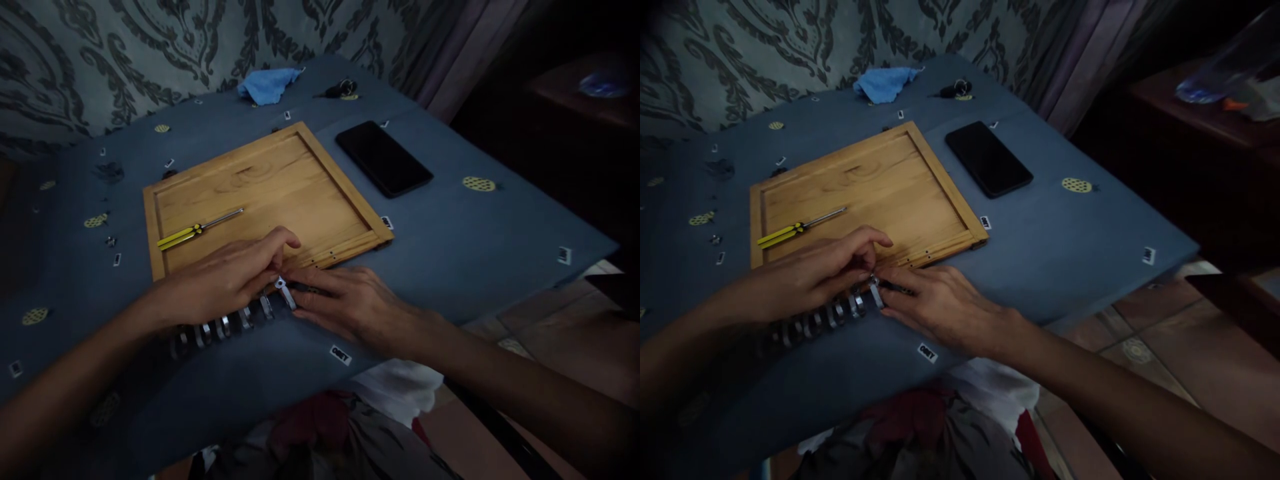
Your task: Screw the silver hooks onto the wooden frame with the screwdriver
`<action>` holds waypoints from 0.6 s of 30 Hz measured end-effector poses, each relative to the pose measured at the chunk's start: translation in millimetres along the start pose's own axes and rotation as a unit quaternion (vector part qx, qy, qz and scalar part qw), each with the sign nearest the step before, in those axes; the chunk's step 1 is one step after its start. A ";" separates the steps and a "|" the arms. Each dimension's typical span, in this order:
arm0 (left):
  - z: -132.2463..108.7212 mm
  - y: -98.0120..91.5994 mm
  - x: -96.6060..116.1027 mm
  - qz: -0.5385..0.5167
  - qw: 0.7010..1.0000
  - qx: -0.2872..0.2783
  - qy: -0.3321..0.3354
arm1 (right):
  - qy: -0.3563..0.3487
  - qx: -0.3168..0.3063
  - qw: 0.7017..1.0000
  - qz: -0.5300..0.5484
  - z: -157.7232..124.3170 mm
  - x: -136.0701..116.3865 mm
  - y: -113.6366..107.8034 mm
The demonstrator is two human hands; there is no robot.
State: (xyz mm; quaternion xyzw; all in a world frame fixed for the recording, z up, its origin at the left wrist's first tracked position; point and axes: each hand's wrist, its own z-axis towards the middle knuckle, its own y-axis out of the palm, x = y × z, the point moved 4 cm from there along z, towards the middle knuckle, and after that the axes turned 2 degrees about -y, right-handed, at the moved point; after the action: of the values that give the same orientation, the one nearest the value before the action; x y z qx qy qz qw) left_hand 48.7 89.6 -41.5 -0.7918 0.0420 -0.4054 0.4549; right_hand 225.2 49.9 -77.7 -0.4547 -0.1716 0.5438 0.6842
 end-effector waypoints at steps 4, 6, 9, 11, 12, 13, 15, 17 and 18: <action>0.7 1.4 -3.5 -0.015 1.000 0.000 0.000 | 0.006 -0.017 1.000 -0.004 0.0 0.2 0.6; 1.0 2.3 -5.2 -0.022 1.000 0.006 -0.001 | 0.006 -0.021 1.000 -0.005 0.5 0.1 0.9; 1.3 3.8 -7.3 -0.032 0.999 0.010 -0.004 | 0.003 -0.008 1.000 -0.005 0.5 -0.1 0.9; 1.3 4.5 -8.5 -0.036 0.999 0.012 -0.006 | 0.001 -0.003 1.000 -0.001 0.0 -0.2 1.8; 1.3 4.5 -9.1 -0.038 0.999 0.016 -0.006 | 0.000 -0.002 1.000 0.001 -0.4 -0.1 2.3; 1.1 4.5 -9.8 -0.038 0.999 0.022 -0.008 | 0.000 -0.003 1.000 0.002 -0.8 0.1 2.8; 0.1 4.1 -11.2 -0.039 0.999 0.037 -0.011 | -0.001 -0.003 1.000 0.005 -1.3 0.4 3.4; -2.1 3.0 -11.8 -0.036 0.998 0.052 -0.012 | -0.002 -0.002 1.000 0.012 -1.3 0.6 3.5; -3.8 2.0 -11.6 -0.032 0.998 0.061 -0.012 | -0.004 0.000 1.000 0.015 -1.1 0.5 3.3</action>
State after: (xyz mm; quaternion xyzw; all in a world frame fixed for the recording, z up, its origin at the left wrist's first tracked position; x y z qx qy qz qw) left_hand 39.0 90.9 -49.1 -0.7681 -0.0136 -0.4122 0.4898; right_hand 224.3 49.9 -81.1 -0.4556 -0.1673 0.5557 0.6750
